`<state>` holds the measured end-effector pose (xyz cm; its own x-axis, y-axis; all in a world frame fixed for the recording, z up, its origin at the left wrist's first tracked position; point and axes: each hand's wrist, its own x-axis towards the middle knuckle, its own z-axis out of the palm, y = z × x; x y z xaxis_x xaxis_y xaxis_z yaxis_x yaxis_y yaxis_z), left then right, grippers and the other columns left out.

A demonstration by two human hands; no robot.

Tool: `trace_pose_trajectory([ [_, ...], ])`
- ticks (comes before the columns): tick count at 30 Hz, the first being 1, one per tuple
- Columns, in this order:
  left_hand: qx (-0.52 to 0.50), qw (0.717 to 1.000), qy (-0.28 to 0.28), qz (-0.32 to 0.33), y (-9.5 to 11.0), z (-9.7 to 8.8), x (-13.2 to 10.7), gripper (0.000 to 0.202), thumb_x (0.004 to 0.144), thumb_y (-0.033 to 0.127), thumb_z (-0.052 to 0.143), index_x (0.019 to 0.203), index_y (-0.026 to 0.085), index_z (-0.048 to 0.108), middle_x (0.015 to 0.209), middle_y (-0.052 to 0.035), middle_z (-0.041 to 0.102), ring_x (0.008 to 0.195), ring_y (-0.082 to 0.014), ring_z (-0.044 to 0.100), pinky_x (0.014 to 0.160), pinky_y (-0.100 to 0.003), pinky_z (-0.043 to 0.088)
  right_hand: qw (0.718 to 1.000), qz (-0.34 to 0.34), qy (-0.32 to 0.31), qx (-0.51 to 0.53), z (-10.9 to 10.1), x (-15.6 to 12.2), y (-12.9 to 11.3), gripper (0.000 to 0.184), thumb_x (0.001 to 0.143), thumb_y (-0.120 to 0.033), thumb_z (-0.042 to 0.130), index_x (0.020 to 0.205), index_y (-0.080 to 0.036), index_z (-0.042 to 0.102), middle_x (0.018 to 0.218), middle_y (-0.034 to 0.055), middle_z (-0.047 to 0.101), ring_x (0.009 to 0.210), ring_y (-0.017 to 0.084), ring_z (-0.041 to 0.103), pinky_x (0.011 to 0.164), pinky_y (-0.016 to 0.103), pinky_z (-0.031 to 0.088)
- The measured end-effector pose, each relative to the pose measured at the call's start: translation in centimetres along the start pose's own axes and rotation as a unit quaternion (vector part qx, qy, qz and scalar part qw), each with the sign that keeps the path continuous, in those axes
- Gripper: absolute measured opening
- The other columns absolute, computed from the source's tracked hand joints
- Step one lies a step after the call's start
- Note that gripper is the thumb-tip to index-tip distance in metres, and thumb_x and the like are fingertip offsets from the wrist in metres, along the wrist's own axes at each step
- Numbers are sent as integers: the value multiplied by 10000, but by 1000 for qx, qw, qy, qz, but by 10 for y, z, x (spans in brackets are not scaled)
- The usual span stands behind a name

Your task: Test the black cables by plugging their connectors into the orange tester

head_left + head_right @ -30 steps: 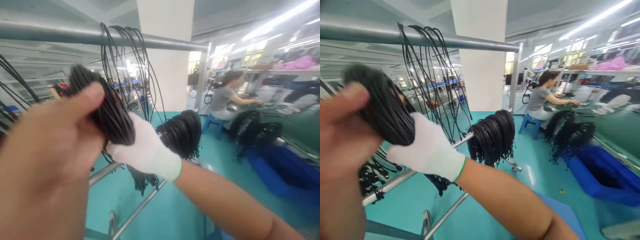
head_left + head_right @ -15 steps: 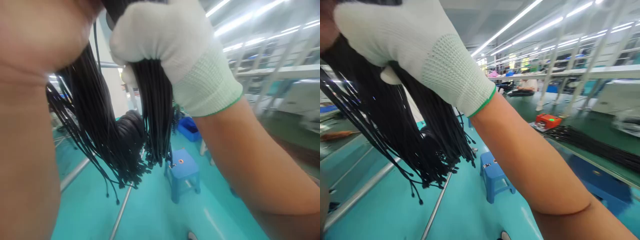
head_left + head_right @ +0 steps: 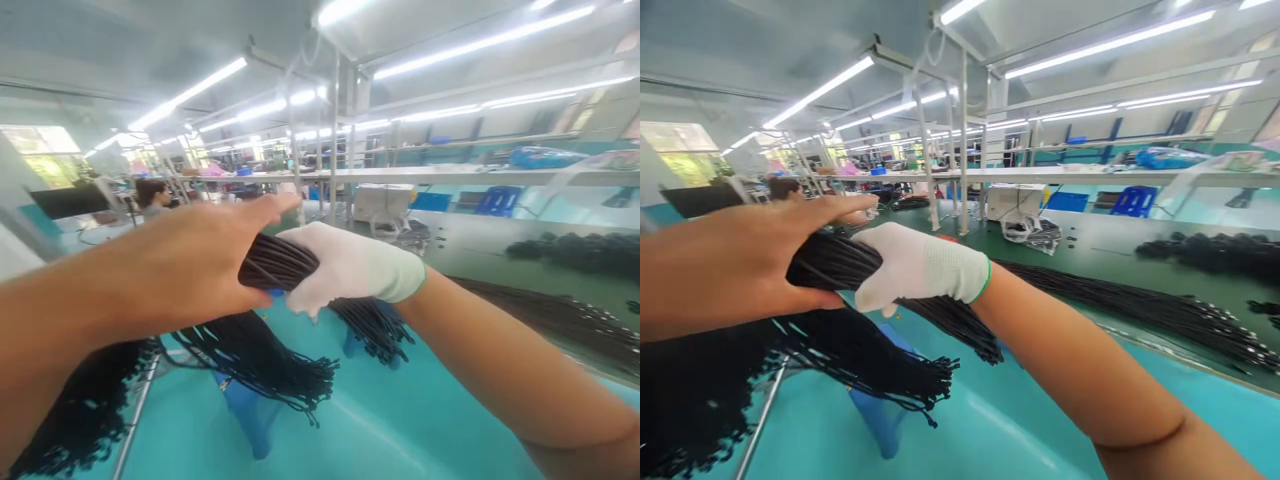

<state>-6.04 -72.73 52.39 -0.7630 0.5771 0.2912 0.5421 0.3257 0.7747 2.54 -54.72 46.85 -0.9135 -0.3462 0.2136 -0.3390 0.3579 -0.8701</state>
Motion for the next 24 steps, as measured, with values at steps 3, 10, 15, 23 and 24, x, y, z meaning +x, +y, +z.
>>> trace_pose_trajectory([
  [3,134,954,-230,135,-1,52,28,645,549,51,738,1186,69,632,697,63,709,475,-27,582,483,-61,271,996,65,10,-54,-23,-26,18,141,649,-118,604,789,-133,592,594,-49,585,505,88,568,457,177,449],
  [10,-38,958,-272,-81,-30,139,51,538,406,-161,655,771,218,771,525,58,620,423,-117,477,450,-180,225,964,232,29,-125,-49,-57,52,167,628,-184,635,785,-177,580,651,-36,606,498,111,574,426,197,442],
  [15,8,977,-211,14,-43,173,56,623,384,-133,653,842,265,796,616,40,693,577,-190,520,542,-195,261,892,277,291,-209,-31,-111,48,296,631,-271,712,899,-201,610,819,45,669,718,212,639,632,319,520],
  [23,-55,981,-185,-3,-71,185,56,616,354,-132,667,768,306,800,686,22,727,679,-254,563,622,-234,337,713,74,438,543,103,-123,147,843,598,-846,562,1195,-250,583,1380,141,524,1207,294,555,966,473,456],
  [24,-68,980,-187,-4,-81,183,51,619,344,-123,675,762,315,801,717,18,742,711,-274,583,651,-248,362,684,18,467,560,107,-111,161,883,626,-878,485,1239,-247,566,1475,126,423,1313,294,457,1040,483,396],
])
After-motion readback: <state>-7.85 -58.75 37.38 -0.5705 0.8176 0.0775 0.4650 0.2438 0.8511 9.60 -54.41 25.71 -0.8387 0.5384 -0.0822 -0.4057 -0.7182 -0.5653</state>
